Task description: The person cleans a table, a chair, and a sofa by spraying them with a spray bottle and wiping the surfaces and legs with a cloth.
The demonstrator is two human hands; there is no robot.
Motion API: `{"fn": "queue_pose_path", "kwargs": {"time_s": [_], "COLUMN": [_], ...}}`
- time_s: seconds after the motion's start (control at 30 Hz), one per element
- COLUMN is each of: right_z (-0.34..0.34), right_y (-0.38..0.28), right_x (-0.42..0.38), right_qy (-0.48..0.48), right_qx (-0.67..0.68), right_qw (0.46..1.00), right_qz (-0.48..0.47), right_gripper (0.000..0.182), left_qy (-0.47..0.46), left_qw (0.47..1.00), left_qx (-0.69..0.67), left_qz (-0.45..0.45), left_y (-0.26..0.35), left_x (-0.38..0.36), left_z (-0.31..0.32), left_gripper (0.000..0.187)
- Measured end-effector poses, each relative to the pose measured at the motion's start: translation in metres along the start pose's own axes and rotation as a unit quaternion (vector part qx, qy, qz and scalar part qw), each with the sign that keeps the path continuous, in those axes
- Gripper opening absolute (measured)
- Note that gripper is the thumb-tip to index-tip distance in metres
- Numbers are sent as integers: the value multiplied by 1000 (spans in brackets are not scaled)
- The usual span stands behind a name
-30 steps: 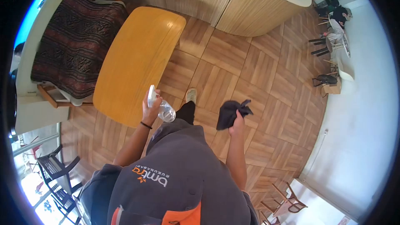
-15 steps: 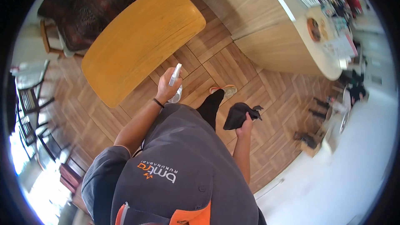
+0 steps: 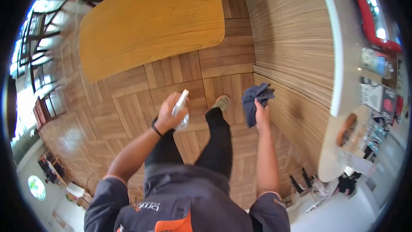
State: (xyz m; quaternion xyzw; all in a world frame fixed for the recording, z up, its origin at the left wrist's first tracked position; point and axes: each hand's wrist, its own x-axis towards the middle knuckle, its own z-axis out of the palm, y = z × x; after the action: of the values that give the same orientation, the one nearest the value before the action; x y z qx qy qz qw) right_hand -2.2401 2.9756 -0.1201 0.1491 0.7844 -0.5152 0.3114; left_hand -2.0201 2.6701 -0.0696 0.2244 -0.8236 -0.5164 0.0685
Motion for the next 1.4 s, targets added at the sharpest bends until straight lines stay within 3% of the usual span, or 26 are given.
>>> {"fn": "queue_pose_path", "kwargs": {"time_s": [0.07, 0.13, 0.27, 0.3, 0.37, 0.4, 0.47, 0.63, 0.73, 0.87, 0.97, 1.13, 1.23, 1.4], "right_z": [2, 28, 104, 116, 136, 142, 154, 142, 136, 137, 134, 141, 145, 151], "right_y": [48, 77, 142, 166, 200, 217, 253, 322, 346, 365, 363, 352, 348, 345], "right_x": [91, 158, 281, 303, 347, 367, 394, 391, 380, 370, 374, 389, 384, 394], "right_qy": [-23, -17, -79, -93, -93, -92, -115, -235, -204, -187, -206, -170, -192, -191], "right_qx": [-87, -149, -59, -51, -170, -228, -232, -161, -125, -70, -51, -49, 5, 12], "right_qw": [991, 986, 991, 991, 972, 956, 950, 945, 950, 967, 966, 968, 969, 972], "right_qz": [-96, -79, -91, -81, -135, -162, -177, -161, -202, -155, -144, -177, -154, -133], "right_gripper": [42, 40, 43, 44, 46, 47, 48, 48, 46, 42, 41, 41, 41, 42], "left_qy": [-17, -12, 34, 70, 151, 189, 232, 310, 314, 345, 313, 280, 198, 201], "left_qw": [998, 994, 997, 997, 988, 980, 970, 946, 939, 929, 949, 957, 968, 967], "left_qx": [-64, -100, -64, -44, -4, 33, 17, 8, 57, 65, 6, 71, 104, 154], "left_qz": [-19, -47, -2, -5, -1, 49, 69, 97, 126, 117, 35, -2, -114, -23], "left_y": [-41, -94, -225, -253, -301, -321, -353, -358, -348, -345, -371, -412, -420, -437], "left_x": [17, 36, 79, 88, 119, 130, 148, 159, 147, 136, 135, 128, 120, 119], "left_z": [41, 84, 168, 192, 240, 257, 281, 300, 291, 297, 313, 329, 331, 335], "left_gripper": [33, 30, 26, 26, 24, 21, 22, 16, 15, 16, 16, 16, 18, 20]}}
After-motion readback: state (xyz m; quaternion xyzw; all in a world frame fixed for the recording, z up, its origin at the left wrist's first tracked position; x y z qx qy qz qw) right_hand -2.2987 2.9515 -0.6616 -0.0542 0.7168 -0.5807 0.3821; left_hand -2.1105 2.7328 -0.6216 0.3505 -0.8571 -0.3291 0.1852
